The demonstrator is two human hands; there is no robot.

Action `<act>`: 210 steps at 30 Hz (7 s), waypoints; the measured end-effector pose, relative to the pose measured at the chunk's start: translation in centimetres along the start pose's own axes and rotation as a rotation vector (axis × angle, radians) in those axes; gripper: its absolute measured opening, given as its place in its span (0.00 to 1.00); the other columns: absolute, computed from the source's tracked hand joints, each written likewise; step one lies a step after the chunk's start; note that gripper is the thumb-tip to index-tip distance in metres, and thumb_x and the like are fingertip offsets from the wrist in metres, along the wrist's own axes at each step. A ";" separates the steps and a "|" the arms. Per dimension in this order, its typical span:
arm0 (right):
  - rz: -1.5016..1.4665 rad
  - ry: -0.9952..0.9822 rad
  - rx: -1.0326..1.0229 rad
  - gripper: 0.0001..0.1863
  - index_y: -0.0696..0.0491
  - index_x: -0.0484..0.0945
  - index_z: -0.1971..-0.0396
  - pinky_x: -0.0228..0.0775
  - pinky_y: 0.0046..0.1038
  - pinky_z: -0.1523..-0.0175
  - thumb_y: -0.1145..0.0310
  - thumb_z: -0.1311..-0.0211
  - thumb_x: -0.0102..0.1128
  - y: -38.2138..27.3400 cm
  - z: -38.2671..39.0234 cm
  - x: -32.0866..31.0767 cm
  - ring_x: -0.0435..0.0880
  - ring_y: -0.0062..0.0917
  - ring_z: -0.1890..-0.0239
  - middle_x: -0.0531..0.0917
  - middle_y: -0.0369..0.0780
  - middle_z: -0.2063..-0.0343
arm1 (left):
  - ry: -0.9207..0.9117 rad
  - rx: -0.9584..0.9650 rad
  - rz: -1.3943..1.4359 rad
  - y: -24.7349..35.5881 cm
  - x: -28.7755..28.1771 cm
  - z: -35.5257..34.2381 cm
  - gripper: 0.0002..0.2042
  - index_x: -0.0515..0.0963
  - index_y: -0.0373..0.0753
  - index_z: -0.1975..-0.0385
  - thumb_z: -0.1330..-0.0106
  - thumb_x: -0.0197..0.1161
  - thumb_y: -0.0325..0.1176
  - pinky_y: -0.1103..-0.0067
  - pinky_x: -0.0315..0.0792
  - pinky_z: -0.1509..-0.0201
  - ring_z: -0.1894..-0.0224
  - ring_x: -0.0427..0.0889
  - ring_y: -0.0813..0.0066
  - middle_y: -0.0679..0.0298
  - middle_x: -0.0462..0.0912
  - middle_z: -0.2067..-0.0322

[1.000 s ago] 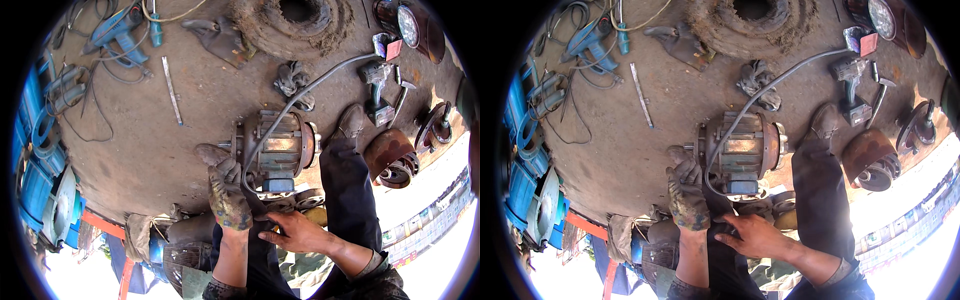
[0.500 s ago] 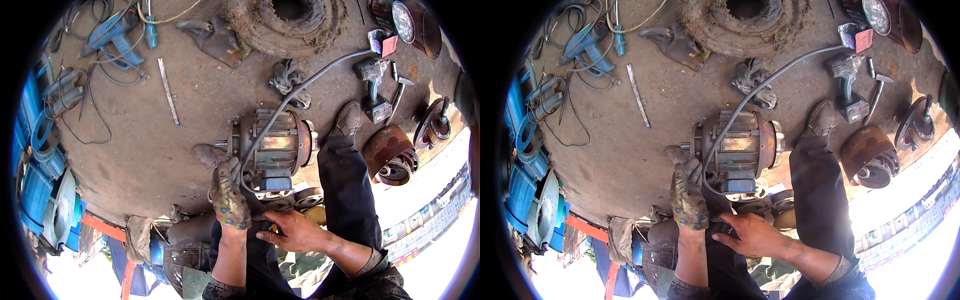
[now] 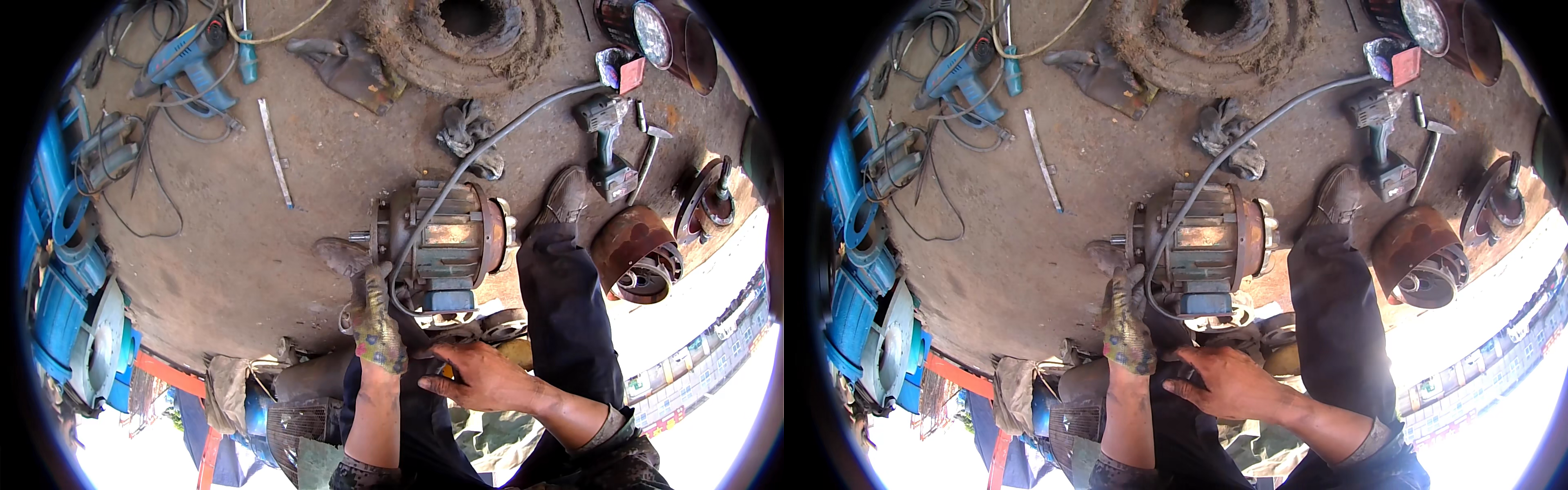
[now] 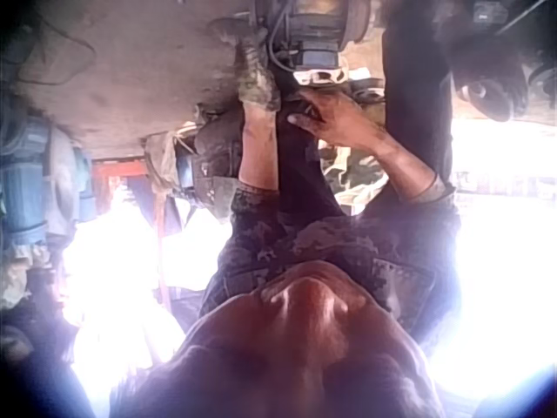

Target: The person sits on the ground and uses a screwdriver to remove screws from a motor component. They then lift the motor, inspect the internal wiring, and place it back down.

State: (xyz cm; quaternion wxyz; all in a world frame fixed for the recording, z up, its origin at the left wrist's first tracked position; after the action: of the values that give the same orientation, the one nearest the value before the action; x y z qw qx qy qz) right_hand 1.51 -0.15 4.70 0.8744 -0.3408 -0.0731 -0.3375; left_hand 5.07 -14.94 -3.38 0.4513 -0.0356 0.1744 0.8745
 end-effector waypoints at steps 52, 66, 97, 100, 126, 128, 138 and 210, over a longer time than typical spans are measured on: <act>-0.122 0.309 -0.140 0.29 0.63 0.76 0.44 0.76 0.50 0.42 0.48 0.22 0.58 -1.0 2.2 -5.3 0.84 0.59 0.48 0.85 0.59 0.53 | -0.024 0.190 -0.183 0.7 2.7 -0.4 0.16 0.81 0.37 0.42 0.21 0.67 0.39 0.77 0.77 0.54 0.60 0.80 0.77 0.68 0.84 0.58; -1.622 0.482 -0.523 0.22 0.47 0.75 0.32 0.77 0.44 0.40 0.53 0.17 0.55 3.9 4.5 -16.2 0.87 0.35 0.49 0.87 0.43 0.51 | -0.270 0.375 -0.543 -5.0 -0.6 13.0 0.09 0.80 0.36 0.63 0.35 0.75 0.27 0.76 0.75 0.54 0.62 0.79 0.73 0.64 0.82 0.64; -0.289 0.653 -0.309 0.22 0.57 0.79 0.37 0.78 0.40 0.39 0.61 0.23 0.67 -8.1 3.2 -4.7 0.85 0.37 0.44 0.80 0.46 0.53 | 0.068 0.036 0.282 4.0 -15.4 -1.1 0.23 0.79 0.45 0.39 0.20 0.61 0.56 0.67 0.85 0.47 0.56 0.86 0.67 0.65 0.87 0.59; -0.546 1.005 0.124 0.27 0.59 0.78 0.35 0.74 0.31 0.34 0.56 0.24 0.68 7.7 3.7 -9.9 0.83 0.31 0.41 0.81 0.46 0.41 | -0.068 -0.117 0.163 2.6 -14.1 -5.9 0.25 0.76 0.43 0.33 0.18 0.57 0.55 0.65 0.75 0.33 0.44 0.82 0.64 0.61 0.83 0.47; -1.618 0.773 0.208 0.24 0.49 0.85 0.57 0.84 0.35 0.55 0.40 0.27 0.66 27.8 -9.9 -10.1 0.86 0.27 0.64 0.88 0.36 0.65 | -0.023 -0.139 0.105 -4.7 -2.5 -17.7 0.26 0.77 0.36 0.39 0.21 0.64 0.54 0.61 0.86 0.52 0.56 0.89 0.61 0.58 0.88 0.51; -1.638 0.773 0.171 0.23 0.49 0.86 0.57 0.84 0.34 0.57 0.42 0.26 0.67 27.6 -10.0 -10.1 0.86 0.26 0.64 0.88 0.35 0.65 | 0.000 -0.122 0.082 -5.2 -3.0 -18.1 0.24 0.78 0.35 0.42 0.21 0.64 0.53 0.61 0.86 0.53 0.58 0.89 0.62 0.59 0.88 0.55; -1.623 0.688 0.137 0.23 0.52 0.85 0.51 0.84 0.31 0.60 0.46 0.24 0.65 23.5 -3.2 -8.2 0.88 0.25 0.66 0.89 0.36 0.64 | -0.005 -0.048 0.288 -6.0 -5.6 -6.5 0.22 0.82 0.40 0.39 0.18 0.59 0.50 0.63 0.85 0.48 0.52 0.89 0.63 0.61 0.90 0.48; -1.121 0.834 0.042 0.20 0.57 0.85 0.47 0.80 0.23 0.56 0.55 0.17 0.58 26.3 68.9 -124.0 0.85 0.17 0.61 0.89 0.34 0.58 | 0.206 -0.130 0.578 -9.5 117.4 33.3 0.14 0.83 0.38 0.51 0.20 0.62 0.43 0.71 0.83 0.62 0.65 0.87 0.68 0.63 0.87 0.60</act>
State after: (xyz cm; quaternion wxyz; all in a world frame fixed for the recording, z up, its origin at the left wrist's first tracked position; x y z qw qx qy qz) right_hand -69.05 125.55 -1.91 0.5301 -0.0766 0.0973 -0.8389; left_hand -53.48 92.54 -0.58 0.1606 -0.1017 0.1657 0.9677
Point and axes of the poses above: each hand's wrist, its own z-axis away from the middle knuckle, its own x-axis out of the palm, y = z × x, the point moved 10 cm from there along -z, towards the middle knuckle
